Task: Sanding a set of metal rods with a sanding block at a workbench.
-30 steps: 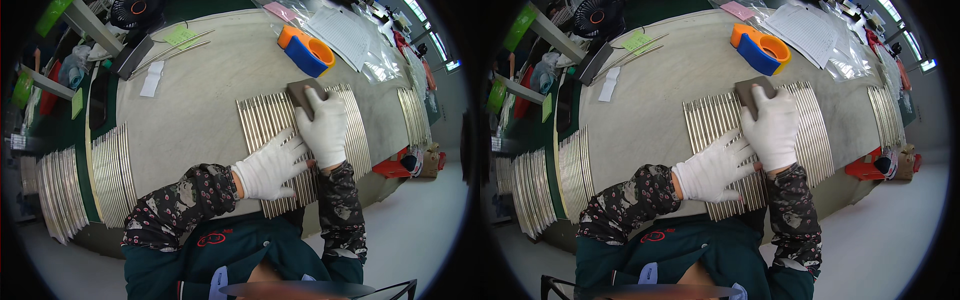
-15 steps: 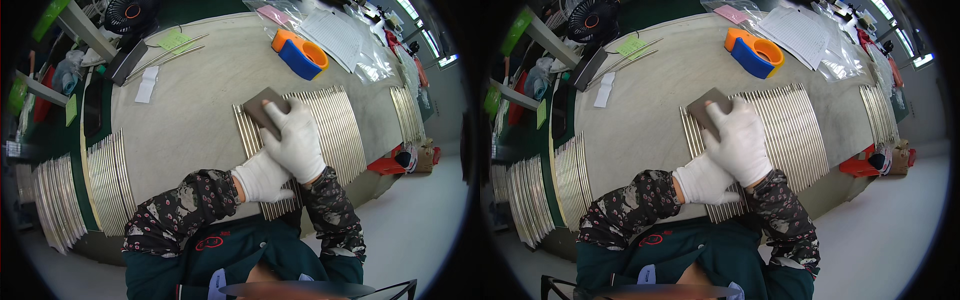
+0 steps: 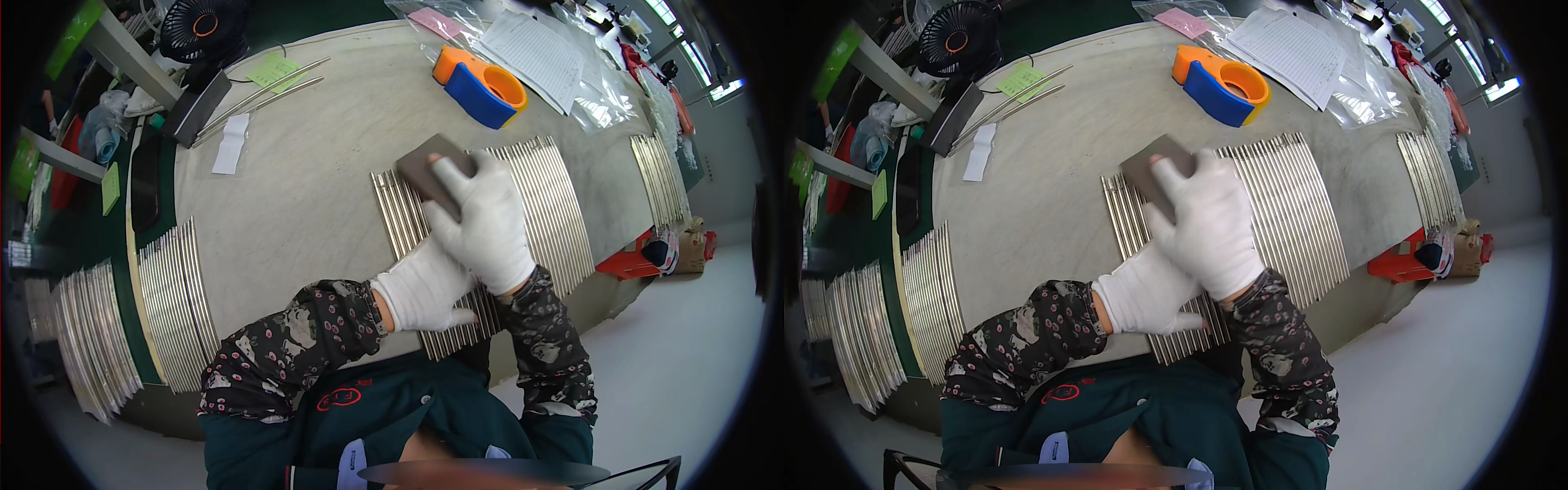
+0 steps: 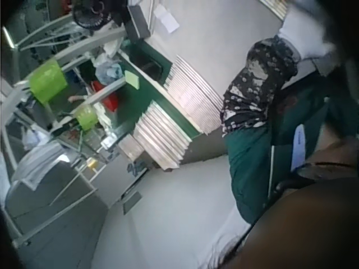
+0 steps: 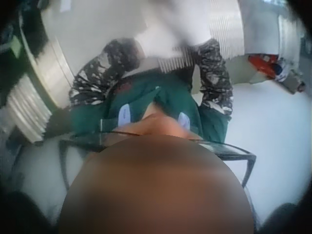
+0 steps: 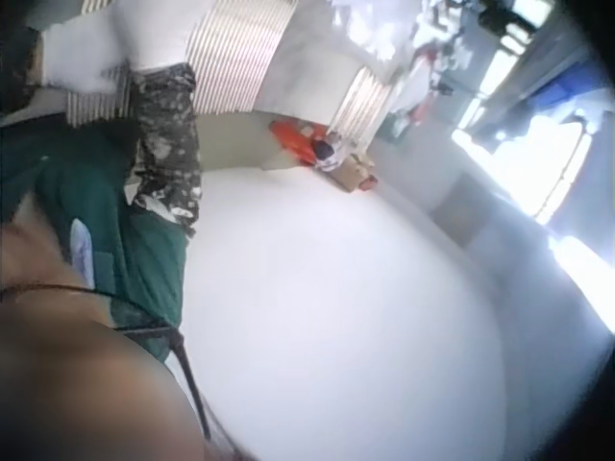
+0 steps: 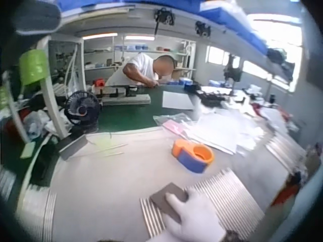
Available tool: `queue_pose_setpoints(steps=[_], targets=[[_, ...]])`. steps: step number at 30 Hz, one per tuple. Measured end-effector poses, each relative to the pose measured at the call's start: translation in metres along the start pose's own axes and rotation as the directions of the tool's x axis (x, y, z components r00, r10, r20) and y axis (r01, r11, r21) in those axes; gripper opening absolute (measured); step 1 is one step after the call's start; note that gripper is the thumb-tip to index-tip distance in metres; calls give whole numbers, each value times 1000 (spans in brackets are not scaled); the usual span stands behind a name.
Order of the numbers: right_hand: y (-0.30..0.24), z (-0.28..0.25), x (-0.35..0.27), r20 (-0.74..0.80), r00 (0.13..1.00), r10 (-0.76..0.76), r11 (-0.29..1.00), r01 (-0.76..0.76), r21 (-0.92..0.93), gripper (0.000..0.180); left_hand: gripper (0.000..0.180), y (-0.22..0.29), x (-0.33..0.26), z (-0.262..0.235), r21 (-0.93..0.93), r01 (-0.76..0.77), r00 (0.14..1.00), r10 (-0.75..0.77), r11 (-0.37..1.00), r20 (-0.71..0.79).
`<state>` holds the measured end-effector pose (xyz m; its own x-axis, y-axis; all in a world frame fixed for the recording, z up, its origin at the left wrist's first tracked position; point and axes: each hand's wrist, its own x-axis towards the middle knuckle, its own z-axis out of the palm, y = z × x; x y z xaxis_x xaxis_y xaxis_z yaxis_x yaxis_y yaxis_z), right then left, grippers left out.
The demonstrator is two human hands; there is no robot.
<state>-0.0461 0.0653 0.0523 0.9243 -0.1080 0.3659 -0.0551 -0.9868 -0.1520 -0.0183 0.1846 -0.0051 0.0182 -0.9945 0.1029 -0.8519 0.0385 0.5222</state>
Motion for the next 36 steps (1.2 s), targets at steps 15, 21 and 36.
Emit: queue_pose_setpoints(steps=[15, 21, 36], targets=[[29, 4, -3, -50, 989, 142, 984, -147, -102, 45, 73, 6, 11, -7, 97, -62, 990, 73, 993, -121], [65, -4, -1, -140, 951, 274, 911, -304, -280, 41, 67, 5, 12, -6, 114, -112, 971, 133, 987, -201], [99, -20, -18, -112, 949, 294, 882, -315, -350, 41, 73, 6, 12, -18, 108, -82, 995, 87, 991, -43]])
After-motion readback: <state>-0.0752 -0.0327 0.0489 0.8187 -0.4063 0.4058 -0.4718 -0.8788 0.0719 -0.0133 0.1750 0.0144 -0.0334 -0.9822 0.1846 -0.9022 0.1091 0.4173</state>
